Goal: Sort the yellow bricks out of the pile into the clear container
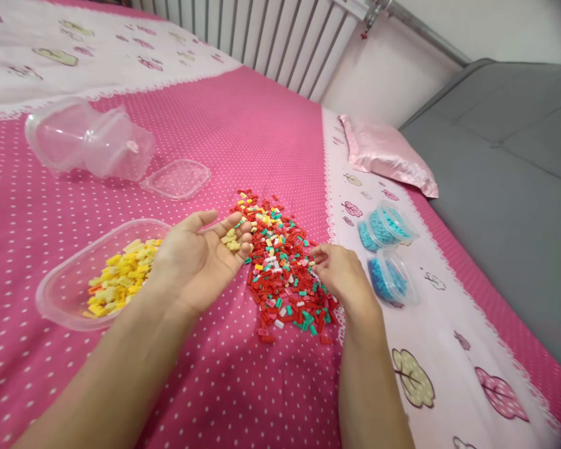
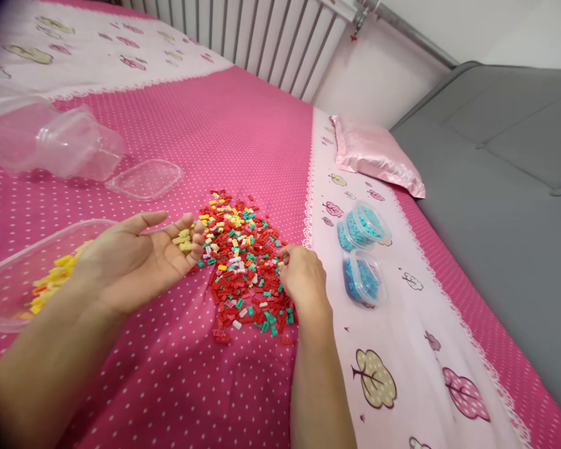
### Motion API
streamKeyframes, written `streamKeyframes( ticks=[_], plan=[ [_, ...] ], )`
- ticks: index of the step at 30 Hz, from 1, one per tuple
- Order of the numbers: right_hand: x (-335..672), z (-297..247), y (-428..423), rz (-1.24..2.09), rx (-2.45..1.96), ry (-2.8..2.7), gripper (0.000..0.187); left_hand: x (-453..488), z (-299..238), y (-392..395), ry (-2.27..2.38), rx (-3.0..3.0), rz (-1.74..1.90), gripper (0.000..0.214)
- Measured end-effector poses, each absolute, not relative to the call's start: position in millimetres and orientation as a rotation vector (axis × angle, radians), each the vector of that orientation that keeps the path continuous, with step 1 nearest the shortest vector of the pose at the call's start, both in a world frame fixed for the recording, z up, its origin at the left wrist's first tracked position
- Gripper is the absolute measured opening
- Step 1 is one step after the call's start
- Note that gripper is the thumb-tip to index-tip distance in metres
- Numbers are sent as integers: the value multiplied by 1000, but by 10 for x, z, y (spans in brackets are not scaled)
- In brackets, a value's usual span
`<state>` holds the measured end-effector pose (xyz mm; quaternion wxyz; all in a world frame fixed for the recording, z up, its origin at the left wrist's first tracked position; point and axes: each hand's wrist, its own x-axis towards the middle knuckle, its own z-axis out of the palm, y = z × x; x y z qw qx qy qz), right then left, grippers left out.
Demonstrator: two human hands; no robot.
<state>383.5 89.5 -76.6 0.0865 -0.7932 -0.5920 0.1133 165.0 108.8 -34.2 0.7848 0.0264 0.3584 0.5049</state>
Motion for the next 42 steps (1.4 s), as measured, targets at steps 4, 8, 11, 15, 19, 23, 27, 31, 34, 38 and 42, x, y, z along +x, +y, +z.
streamKeyframes(
  ticks=[4, 8, 11, 15, 19, 23, 27, 31, 34, 38, 42],
  plan=[
    [3840, -823, 927, 274, -2395, -1766, 22, 1669, -326, 1082, 785, 23, 1086, 22],
    [3842, -831, 927, 259, -2379, -1760, 17, 1687, -298, 1078, 795, 8, 1076, 22],
    [3829, -786, 909, 261, -2308, -1753, 13, 1695, -299, 1080, 805, 4, 1071, 22],
    [3785, -685, 888, 397, -2049, -1797, 14, 1696, -325, 1084, 799, 18, 1072, 22],
    [3748, -646, 886, 523, -1981, -1945, 19, 1694, -346, 1086, 787, 37, 1069, 22],
    [3740, -692, 895, 480, -2111, -1986, 23, 1694, -352, 1093, 791, 37, 1073, 21],
    [3735, -741, 913, 481, -2118, -1945, 21, 1698, -354, 1095, 795, 29, 1070, 22],
    [3728, -760, 925, 447, -2154, -1925, 13, 1704, -348, 1091, 801, 17, 1064, 22],
    [3740, -763, 922, 456, -2143, -1918, 10, 1709, -348, 1092, 803, 3, 1065, 23],
    [3773, -746, 913, 460, -2113, -1864, 7, 1723, -377, 1094, 794, 20, 1075, 23],
    [3761, -670, 897, 450, -1994, -1779, 4, 1758, -428, 1086, 793, 39, 1068, 21]
  ],
)
